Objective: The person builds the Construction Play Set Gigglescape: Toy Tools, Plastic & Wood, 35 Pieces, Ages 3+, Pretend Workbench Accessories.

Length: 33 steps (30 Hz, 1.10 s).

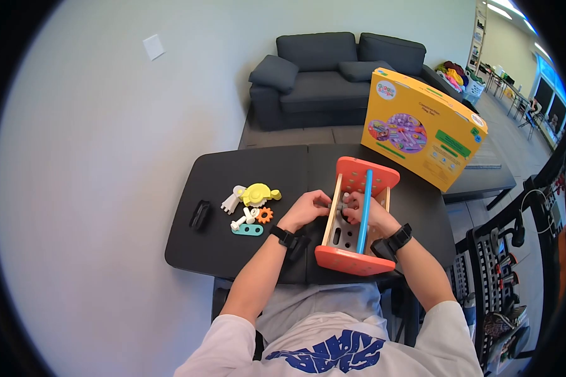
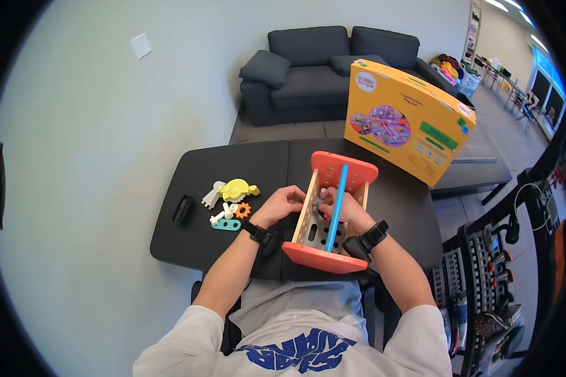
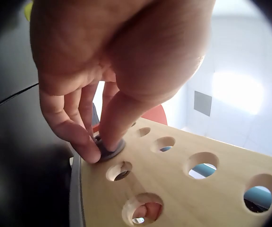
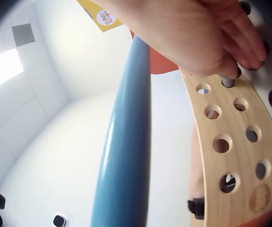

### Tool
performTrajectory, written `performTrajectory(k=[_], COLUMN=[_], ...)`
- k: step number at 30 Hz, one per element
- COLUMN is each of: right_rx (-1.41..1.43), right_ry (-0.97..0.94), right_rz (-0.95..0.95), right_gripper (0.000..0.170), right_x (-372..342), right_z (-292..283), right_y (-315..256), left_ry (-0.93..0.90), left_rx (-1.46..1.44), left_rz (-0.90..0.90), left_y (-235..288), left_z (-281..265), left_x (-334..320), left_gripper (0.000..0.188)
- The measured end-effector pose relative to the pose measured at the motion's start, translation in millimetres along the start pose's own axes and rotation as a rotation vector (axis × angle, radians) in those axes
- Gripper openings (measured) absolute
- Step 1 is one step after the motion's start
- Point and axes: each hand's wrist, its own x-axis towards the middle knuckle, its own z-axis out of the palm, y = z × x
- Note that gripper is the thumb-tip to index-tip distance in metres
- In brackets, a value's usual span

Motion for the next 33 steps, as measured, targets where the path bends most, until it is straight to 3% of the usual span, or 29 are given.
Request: performTrajectory(k=[5, 10, 12, 14, 18, 20, 25, 30, 33], right_rx=[-0.024, -0.09, -0.141, -0.163, -0.205, -0.132, 0.006, -0.135, -0.176], right_ry=[0.027, 0.04, 0.022, -0.002, -0.046, 0.013, 0.051, -0.036, -0.08], right_rz=[-0.015, -0.029, 0.013, 0.01, 0.018, 0.009, -0.009, -0.032, -0.024], right_gripper=[0.019, 0.02, 0.025, 0.026, 0.026, 0.024, 0.022, 0.024, 0.026], right_x=[-4.1, 2.4, 1.9, 2.1, 6.7, 3.4, 3.1, 5.9, 7.6], right_z=[0.6, -0.3, -0.1, -1.7, -2.7, 1.8, 1.3, -1.4, -2.4], right_y=[-8.7, -0.9, -3.7, -4.6, -0.6, -0.5, -4.1, 1.9, 2.7], left_ry=[0.041, 0.117, 0.124, 0.035, -0.051, -0.024, 0.038, 0.094, 0.122], left_rx=[-0.106, -0.075, -0.097, -0.034, 0.074, 0.033, -0.028, -0.024, -0.113], left_rz=[0.031, 0.065, 0.014, -0.217, -0.173, -0.015, -0.013, 0.027, -0.04], left_y=[-12.0, -19.5, -19.3, -8.6, 2.3, -0.1, -5.9, -17.0, -10.4], left_z=[-0.5, 2.7, 1.2, -1.7, -4.6, -2.4, -0.8, 1.2, 5.1], left_x=[7.3, 10.4, 12.0, 9.7, 5.4, 2.0, 7.3, 12.1, 8.7], left_gripper=[0.011, 0.017, 0.021, 0.021, 0.021, 0.019, 0.016, 0.014, 0.015])
